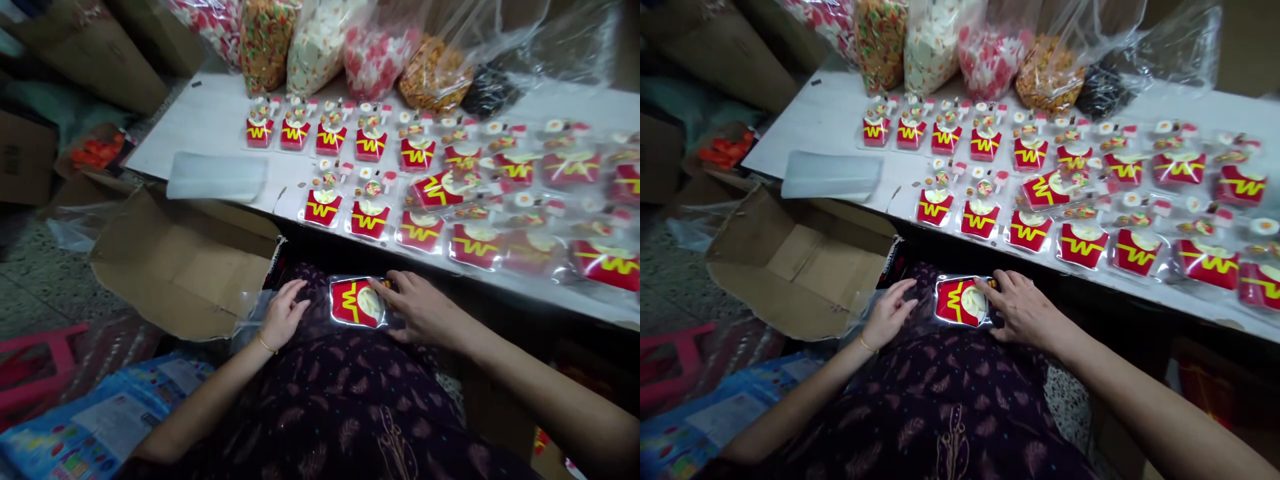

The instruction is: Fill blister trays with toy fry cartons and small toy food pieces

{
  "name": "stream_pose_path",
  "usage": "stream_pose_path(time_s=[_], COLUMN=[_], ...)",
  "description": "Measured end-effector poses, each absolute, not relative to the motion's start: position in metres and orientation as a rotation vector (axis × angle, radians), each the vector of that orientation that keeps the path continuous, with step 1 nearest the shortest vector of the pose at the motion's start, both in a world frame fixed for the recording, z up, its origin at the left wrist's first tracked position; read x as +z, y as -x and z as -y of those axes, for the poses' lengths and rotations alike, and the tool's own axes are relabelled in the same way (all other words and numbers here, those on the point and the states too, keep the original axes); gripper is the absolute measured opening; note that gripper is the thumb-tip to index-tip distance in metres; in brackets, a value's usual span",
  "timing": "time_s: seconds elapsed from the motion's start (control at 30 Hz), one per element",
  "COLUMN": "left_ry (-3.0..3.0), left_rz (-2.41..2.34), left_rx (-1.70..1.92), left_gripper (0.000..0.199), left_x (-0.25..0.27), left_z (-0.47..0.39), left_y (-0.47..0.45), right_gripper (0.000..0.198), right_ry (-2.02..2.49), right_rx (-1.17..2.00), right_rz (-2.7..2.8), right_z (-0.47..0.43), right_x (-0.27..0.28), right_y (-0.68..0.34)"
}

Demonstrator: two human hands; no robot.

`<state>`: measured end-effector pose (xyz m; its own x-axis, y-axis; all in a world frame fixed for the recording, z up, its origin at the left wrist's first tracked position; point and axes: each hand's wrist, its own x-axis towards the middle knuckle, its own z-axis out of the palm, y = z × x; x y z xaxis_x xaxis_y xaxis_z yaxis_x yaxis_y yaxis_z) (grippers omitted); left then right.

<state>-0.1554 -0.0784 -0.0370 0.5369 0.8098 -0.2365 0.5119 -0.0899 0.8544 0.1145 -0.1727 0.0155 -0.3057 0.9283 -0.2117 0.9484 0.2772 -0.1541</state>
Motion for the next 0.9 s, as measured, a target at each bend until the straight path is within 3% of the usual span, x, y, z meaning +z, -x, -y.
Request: stream_pose_path(time_s=[0.13,0.23,0.33,0.6,0.9], left_ry=[-1.803,-1.78,-1.78,-2.161,-2.024], left_rz=[-1.065,-1.116,-1.187,-1.292,-1.4], left_rx=[0.164,0.149,0.141,0.352,0.455], left_gripper=[0.039,0.027,0.031,0.029,0.03], left_x=[-0.051,-0.052,-0.043,-0.009,-0.029], left_z=[0.071,0.069,0.066,0.061,0.087], left_y=[0.15,0.146,0.142,0.123,0.125], right_gripper=[0.08,0.08,0.079,0.083,0.081], right_ry=[-1.805,-1.817,-1.847,-1.962,-1.799], right_rx=[-0.377,-0.371,-0.364,-0.246,-0.328], right_rz=[-2.476,-2.477,-2.464,-2.442,-2.519], right_z=[0.174,0.175,0.172,0.159,0.183], right_x=[0.014,0.017,0.021,0.036,0.025], right_y=[-0.118,-0.121,-0.125,-0.133,-0.125])
